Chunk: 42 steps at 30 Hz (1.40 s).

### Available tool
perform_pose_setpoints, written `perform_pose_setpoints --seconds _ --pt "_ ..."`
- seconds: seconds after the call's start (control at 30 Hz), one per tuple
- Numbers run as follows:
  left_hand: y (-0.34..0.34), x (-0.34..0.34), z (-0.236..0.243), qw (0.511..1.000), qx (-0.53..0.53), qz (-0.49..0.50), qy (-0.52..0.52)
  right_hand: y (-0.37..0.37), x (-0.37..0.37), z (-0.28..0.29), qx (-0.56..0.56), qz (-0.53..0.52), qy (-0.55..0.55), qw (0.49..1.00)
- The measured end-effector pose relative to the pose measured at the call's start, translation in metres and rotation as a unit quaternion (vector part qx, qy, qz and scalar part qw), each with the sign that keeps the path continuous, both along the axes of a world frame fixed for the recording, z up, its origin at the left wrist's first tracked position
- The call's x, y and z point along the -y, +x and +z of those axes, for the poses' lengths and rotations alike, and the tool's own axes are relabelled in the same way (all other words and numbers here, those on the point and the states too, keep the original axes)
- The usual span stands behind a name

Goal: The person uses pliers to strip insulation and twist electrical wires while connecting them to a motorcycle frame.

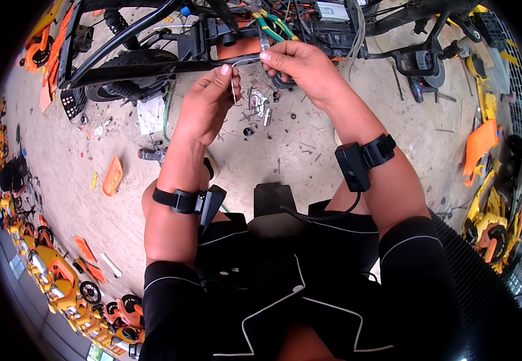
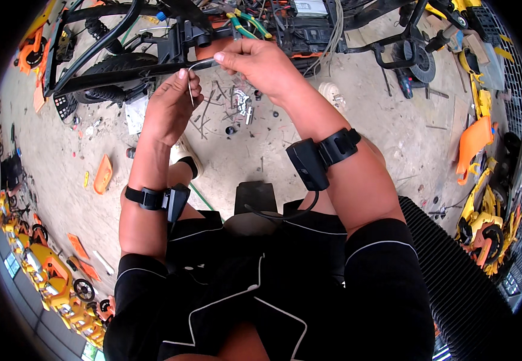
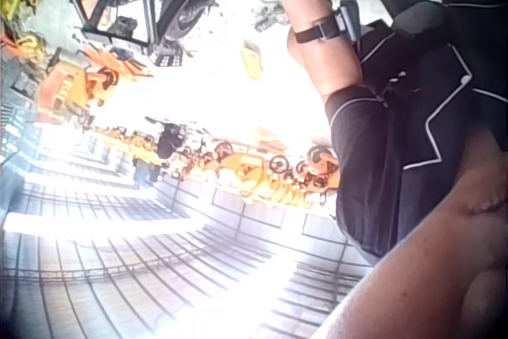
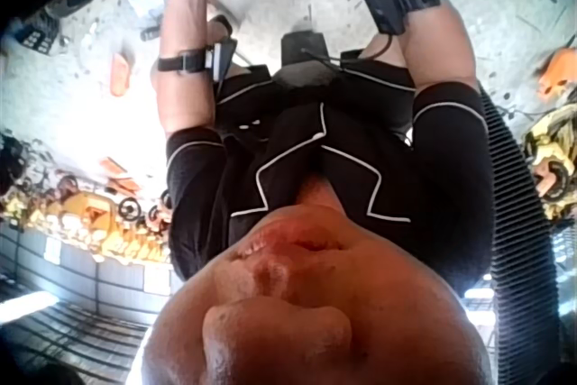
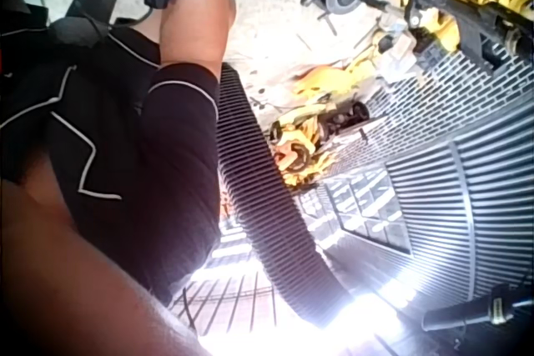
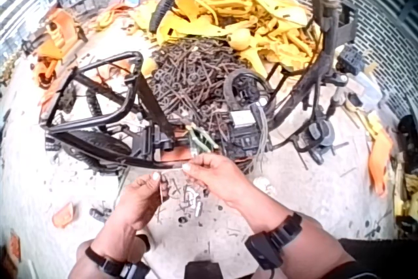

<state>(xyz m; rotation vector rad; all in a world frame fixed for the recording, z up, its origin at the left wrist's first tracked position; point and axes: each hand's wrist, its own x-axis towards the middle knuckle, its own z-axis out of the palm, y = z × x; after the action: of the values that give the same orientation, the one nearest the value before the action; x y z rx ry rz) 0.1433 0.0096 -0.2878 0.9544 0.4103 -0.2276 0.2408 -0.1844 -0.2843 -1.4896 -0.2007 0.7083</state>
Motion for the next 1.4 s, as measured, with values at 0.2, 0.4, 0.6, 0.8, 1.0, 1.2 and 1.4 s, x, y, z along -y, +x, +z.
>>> perform_pose_setpoints --seconds 0.2,0.4,0.6,0.8,1.0,1.2,1.4 --pt "-0.001 -0.003 0.002 0.997 0.019 0.049 -0.048 -0.015 -0.005 0.004 -0.025 0.031 0.000 0.999" --pt "-0.001 0.000 0.001 0.994 0.044 0.065 -0.075 -0.036 -0.019 -0.001 -0.061 0.061 0.032 0.996" --pt "-0.001 0.000 -0.003 0.995 0.055 0.062 -0.062 -0.042 -0.025 0.000 -0.090 0.064 0.061 0.992" --pt "0.000 0.000 -0.002 0.997 0.033 0.066 -0.036 -0.040 -0.022 0.000 -0.103 0.067 0.072 0.990" --pt "0.003 0.006 -0.004 0.994 0.033 0.093 -0.035 -0.040 -0.021 0.000 -0.114 0.073 0.077 0.988" --pt "0.006 0.011 -0.002 0.994 0.044 0.097 -0.035 -0.039 -0.020 -0.003 -0.115 0.080 0.069 0.988" --pt "0.005 0.010 -0.005 0.994 0.033 0.090 -0.044 -0.039 -0.022 -0.004 -0.121 0.079 0.057 0.988"
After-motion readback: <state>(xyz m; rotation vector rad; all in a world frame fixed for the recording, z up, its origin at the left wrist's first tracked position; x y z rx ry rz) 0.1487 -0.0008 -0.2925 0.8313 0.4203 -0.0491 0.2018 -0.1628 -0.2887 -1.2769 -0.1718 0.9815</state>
